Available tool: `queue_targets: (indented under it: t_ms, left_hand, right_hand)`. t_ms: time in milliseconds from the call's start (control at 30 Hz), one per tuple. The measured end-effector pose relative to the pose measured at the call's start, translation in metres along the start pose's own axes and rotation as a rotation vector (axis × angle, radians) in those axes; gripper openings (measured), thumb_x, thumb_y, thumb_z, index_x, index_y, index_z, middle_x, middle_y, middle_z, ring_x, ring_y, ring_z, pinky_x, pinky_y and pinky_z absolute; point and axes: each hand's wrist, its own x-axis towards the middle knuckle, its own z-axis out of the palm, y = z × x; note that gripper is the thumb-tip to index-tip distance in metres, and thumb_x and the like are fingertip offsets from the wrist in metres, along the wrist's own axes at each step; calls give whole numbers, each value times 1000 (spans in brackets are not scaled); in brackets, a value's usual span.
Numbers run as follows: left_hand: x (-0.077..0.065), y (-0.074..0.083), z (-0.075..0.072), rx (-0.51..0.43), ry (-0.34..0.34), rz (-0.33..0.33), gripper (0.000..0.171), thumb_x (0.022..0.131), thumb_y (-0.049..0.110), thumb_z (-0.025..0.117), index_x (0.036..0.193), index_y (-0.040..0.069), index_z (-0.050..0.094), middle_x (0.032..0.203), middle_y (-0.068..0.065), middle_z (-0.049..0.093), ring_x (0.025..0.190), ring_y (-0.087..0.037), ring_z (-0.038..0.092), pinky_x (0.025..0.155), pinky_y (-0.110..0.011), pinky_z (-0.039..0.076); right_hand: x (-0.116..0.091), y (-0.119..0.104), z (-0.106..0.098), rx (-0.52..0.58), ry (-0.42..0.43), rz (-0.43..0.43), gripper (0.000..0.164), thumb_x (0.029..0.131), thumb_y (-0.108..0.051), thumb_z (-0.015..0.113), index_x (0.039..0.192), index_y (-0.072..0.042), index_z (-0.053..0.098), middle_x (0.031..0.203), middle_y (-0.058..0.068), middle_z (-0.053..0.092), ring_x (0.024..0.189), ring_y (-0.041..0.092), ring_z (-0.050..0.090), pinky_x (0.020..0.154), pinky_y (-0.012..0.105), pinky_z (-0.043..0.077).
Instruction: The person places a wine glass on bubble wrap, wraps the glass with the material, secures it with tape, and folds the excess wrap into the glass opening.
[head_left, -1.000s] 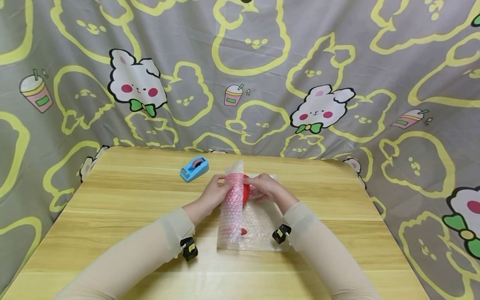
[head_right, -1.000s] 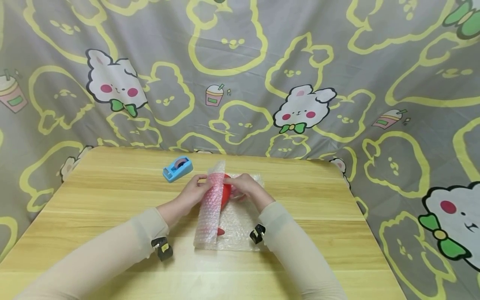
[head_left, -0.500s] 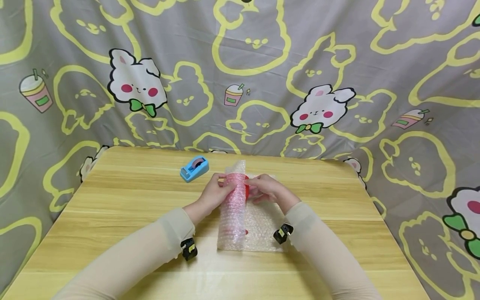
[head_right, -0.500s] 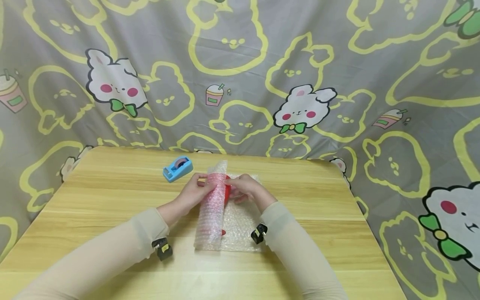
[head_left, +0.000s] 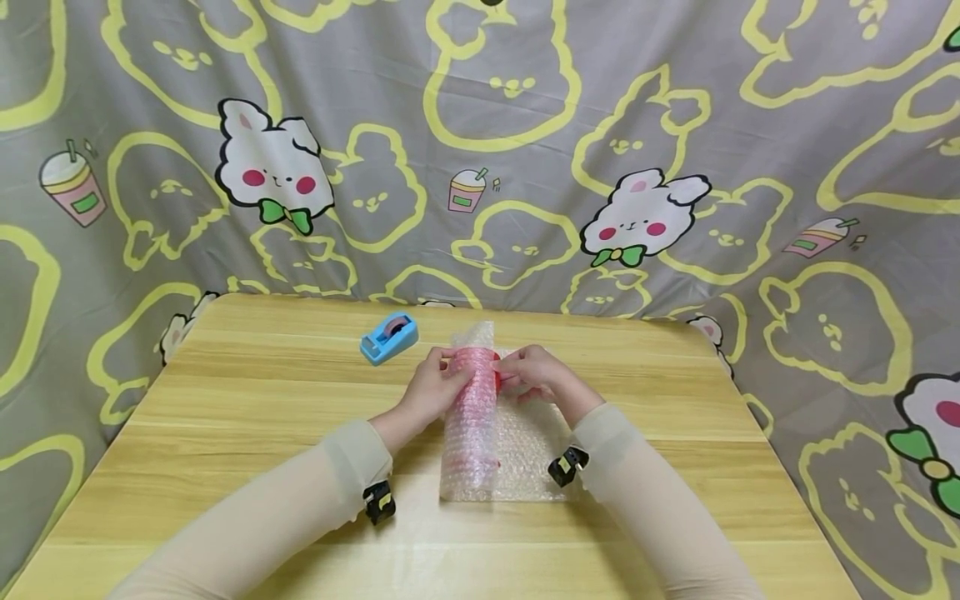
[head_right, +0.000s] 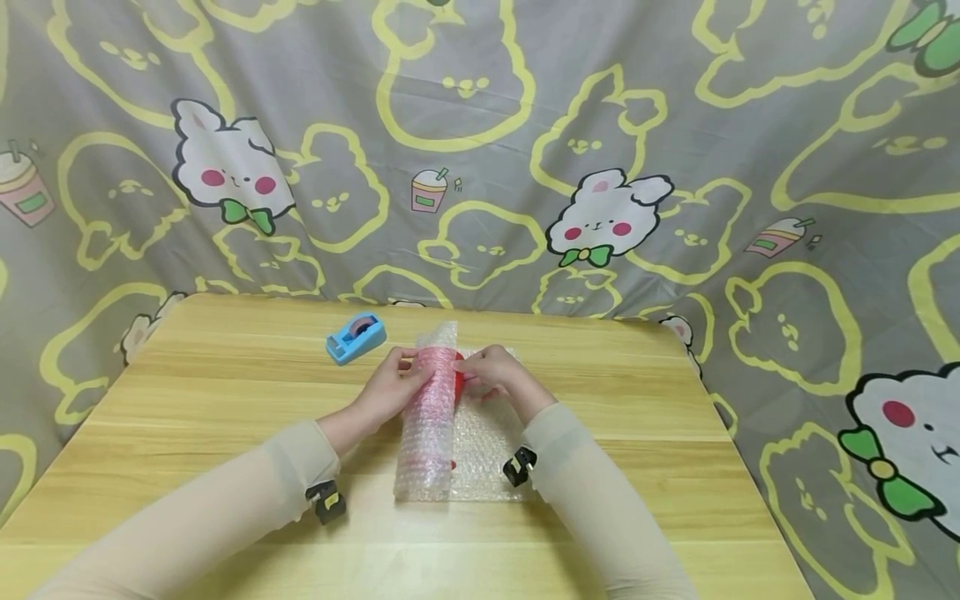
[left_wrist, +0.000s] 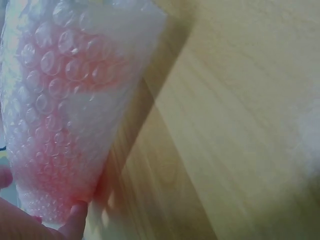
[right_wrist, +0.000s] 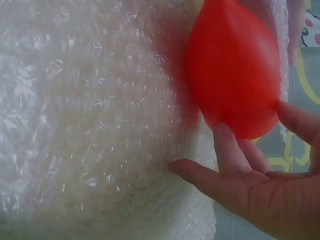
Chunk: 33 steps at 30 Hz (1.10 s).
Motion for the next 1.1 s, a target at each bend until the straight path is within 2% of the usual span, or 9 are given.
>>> queue_targets:
  t_ms: [100,267,533,667,800,933,1100]
  left_hand:
    - [-1,2,1,-6,1,-8,41,103,25,56,138,6,48,141,-22,49,126,-38,53,101,-51,49]
    - [-4,6,-1,-42,-18,-26,39,104,20,54,141,10,48,142,-19,49,125,-37,55,98,-49,52]
    - [-3,4,-4,-24,-14,83,43,99,11,60,140,5,52,138,-22,53,113,-37,62,89,-45,57]
    - [-1,1,-3,-2,-13,111,43,98,12,62,140,4,52,137,-22,53,112,-36,63,87,-44,58]
    - [-1,2,-1,16,-15,107,44,98,14,63,140,6,52,139,-21,50,113,-36,62,86,-43,58]
    - [-3,4,-1,48,-11,105,45,98,18,64,141,8,52,139,-22,47,113,-37,61,86,-43,58]
    - [-5,3,1,79,-7,119,47,98,21,64,142,9,52,136,-22,46,111,-36,61,86,-41,58]
  right_hand:
    - [0,1,-1,4,2,1,30,97,-19,64,114,5,65,93,8,73,106,32,67,92,58,52]
    - [1,3,-2,15,-7,-7,31,98,-19,63,117,5,64,100,14,74,104,29,69,92,57,52]
    - [1,4,0,28,-13,-32,34,100,-14,60,124,10,59,112,22,71,104,30,68,91,54,53]
    - [1,4,1,59,23,-26,29,101,-11,59,121,7,50,106,19,70,105,34,68,91,57,52]
    - [0,2,2,73,50,-27,20,100,-7,57,113,0,43,103,14,62,104,36,67,89,60,52]
    - [0,2,4,49,60,-34,16,100,-4,57,112,0,47,104,14,56,95,31,66,86,57,54]
    - [-1,3,6,32,58,-37,14,101,-5,55,113,1,53,100,11,58,85,23,62,82,54,55]
